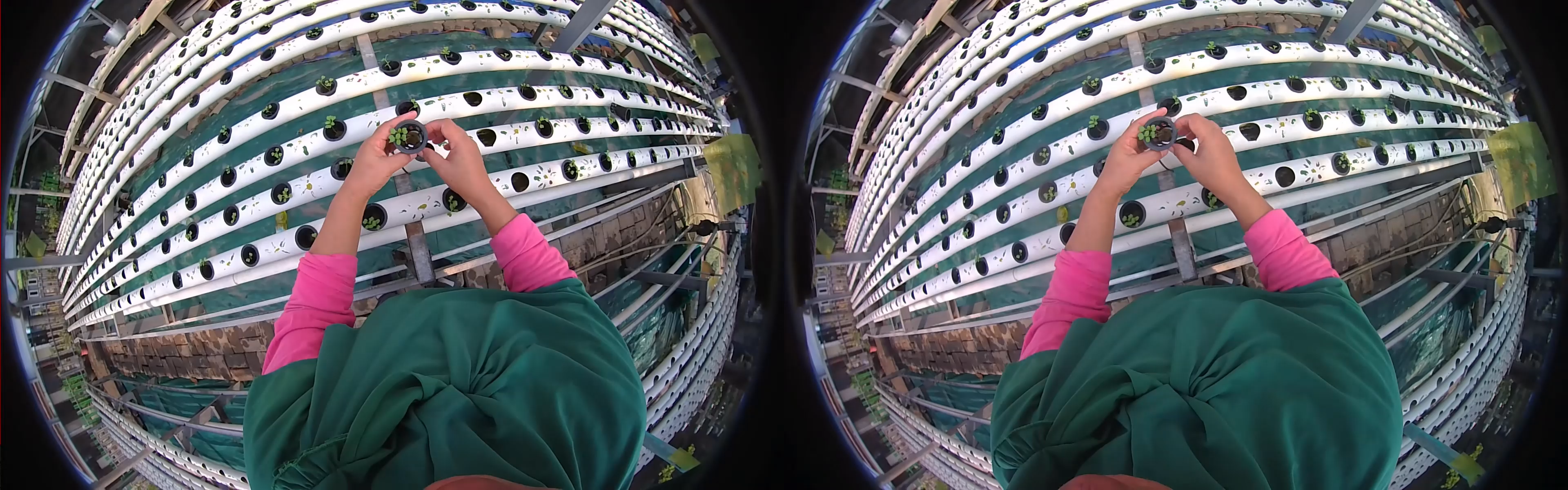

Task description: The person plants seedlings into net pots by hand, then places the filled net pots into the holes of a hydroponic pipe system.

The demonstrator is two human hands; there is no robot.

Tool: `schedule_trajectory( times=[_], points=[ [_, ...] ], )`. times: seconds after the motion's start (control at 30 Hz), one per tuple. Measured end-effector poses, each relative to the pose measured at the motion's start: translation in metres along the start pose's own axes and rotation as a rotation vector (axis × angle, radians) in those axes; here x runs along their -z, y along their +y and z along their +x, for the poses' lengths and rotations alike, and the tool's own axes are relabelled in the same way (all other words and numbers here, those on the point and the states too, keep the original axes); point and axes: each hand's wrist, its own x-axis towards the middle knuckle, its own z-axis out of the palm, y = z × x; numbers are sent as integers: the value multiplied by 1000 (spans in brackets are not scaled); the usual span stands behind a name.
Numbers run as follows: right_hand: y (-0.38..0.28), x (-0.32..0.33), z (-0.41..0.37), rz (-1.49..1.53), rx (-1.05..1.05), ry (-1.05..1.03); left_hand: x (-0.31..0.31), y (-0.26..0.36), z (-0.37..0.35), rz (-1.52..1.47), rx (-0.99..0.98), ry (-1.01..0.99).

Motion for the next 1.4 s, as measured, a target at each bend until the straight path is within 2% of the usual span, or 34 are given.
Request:
schedule_trajectory(
  times=[0.13, 0.2, 0.23, 0.3, 0.37, 0.43, 0.5, 0.7, 0.8, 1.07, 1.13, 1.2, 1.4],
  points=[
    [-6, 7, -1, -45, -4, -1, 2, -4, 0, 123, -66, 21],
    [-4, 9, -1, -131, 158, 69, 2, -3, -2, 151, -82, 17],
    [-3, 11, 0, -131, 158, 68, 2, -2, -2, 181, -101, 12],
    [-4, 16, 4, -312, 377, 27, 1, 2, -2, 220, -103, 9],
    [-11, 17, 3, -429, 396, 4, 1, 6, -3, 260, -106, 9],
    [-15, 19, 3, -546, 415, -19, 0, 11, -5, 277, -14, 20],
    [-17, 20, 4, -701, 476, -77, 1, 10, -4, 323, -39, 21],
    [-18, 24, 12, -861, 546, -203, 0, 12, -7, 396, -38, 1],
    [-24, 27, 14, -901, 550, -265, 1, 14, -9, 442, -45, 4],
    [-14, 19, 17, -914, 571, -247, 2, 15, -9, 452, -55, 21],
    [-14, 20, 16, -898, 556, -249, 1, 14, -10, 486, -123, 34],
    [-14, 22, 15, -780, 575, -176, 2, 15, -10, 485, -118, 39],
    [-18, 22, 11, -875, 562, -154, 2, 11, -8, 483, -153, 58]
  ],
)
